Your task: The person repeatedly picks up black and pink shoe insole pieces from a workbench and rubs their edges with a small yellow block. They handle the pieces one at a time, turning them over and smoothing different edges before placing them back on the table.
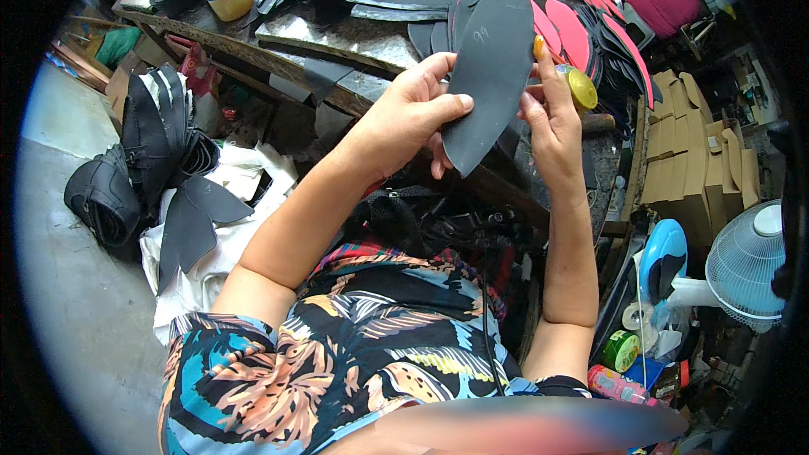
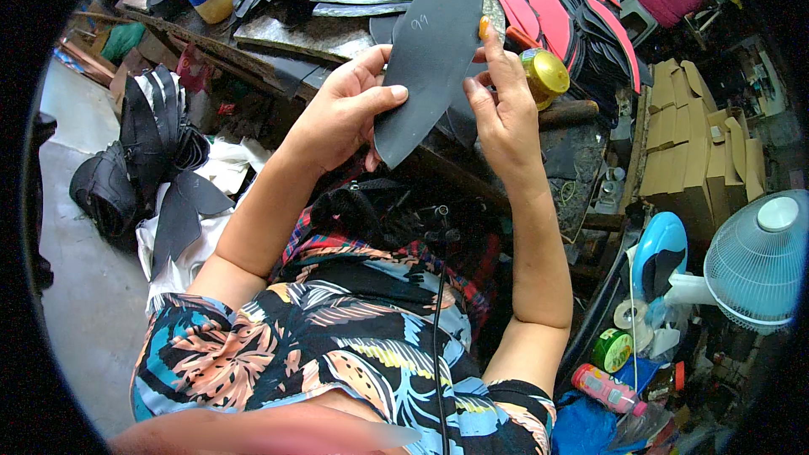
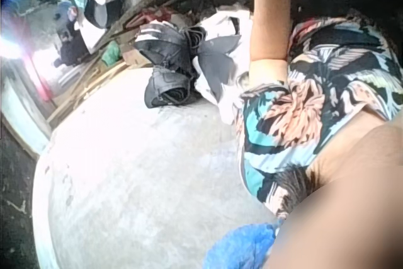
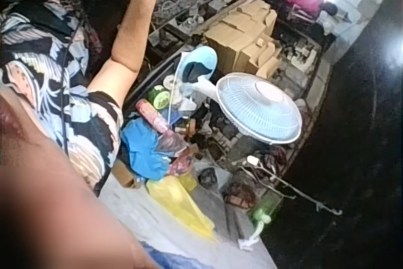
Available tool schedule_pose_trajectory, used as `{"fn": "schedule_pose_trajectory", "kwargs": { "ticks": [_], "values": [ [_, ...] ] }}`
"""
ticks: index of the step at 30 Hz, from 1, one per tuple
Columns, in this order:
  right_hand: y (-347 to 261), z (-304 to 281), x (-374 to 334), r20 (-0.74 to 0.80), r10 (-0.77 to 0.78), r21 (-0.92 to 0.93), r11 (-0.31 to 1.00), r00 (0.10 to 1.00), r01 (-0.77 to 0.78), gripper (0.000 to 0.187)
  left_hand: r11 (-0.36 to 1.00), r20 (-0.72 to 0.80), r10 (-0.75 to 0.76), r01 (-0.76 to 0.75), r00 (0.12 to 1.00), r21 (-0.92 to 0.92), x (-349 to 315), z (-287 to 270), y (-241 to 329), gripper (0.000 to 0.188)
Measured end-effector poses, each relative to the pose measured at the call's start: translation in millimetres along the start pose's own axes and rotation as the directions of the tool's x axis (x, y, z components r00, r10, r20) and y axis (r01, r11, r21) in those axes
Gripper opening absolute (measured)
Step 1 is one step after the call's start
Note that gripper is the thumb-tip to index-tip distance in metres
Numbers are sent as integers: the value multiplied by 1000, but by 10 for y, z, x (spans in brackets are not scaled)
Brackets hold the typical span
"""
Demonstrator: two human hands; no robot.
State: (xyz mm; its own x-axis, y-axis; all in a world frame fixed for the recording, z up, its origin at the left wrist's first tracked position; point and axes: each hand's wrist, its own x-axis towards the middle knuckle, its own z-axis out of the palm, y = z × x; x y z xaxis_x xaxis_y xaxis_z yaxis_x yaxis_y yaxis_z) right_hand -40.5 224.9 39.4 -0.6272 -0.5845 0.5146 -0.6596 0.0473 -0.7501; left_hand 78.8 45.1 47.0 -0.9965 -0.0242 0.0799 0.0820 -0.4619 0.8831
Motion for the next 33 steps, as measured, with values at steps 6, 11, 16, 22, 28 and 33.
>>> {"fn": "schedule_pose_trajectory", "kwargs": {
  "ticks": [6,11,16,22,28,33],
  "values": [
    [64,26,11,-42,-2,-21,1000,999,1,60,1000,20,24,-24,1000,0,-36,45,24,46],
    [43,0,0,-62,-52,-179,983,997,41,59,1000,30,30,-30,999,8,-56,57,51,48],
    [70,-48,-12,-71,-137,-163,979,988,124,53,999,94,36,-34,995,-24,-63,-14,79,49],
    [104,-86,-69,-79,-159,16,987,984,160,40,997,23,79,-79,997,3,-21,-36,19,49],
    [28,-89,-103,-70,-336,-169,932,939,320,37,992,43,114,-111,993,-58,23,-45,11,46],
    [-48,-47,-127,-63,-389,-337,875,919,347,39,986,42,150,-146,988,-84,58,-41,-2,41]
  ]
}}
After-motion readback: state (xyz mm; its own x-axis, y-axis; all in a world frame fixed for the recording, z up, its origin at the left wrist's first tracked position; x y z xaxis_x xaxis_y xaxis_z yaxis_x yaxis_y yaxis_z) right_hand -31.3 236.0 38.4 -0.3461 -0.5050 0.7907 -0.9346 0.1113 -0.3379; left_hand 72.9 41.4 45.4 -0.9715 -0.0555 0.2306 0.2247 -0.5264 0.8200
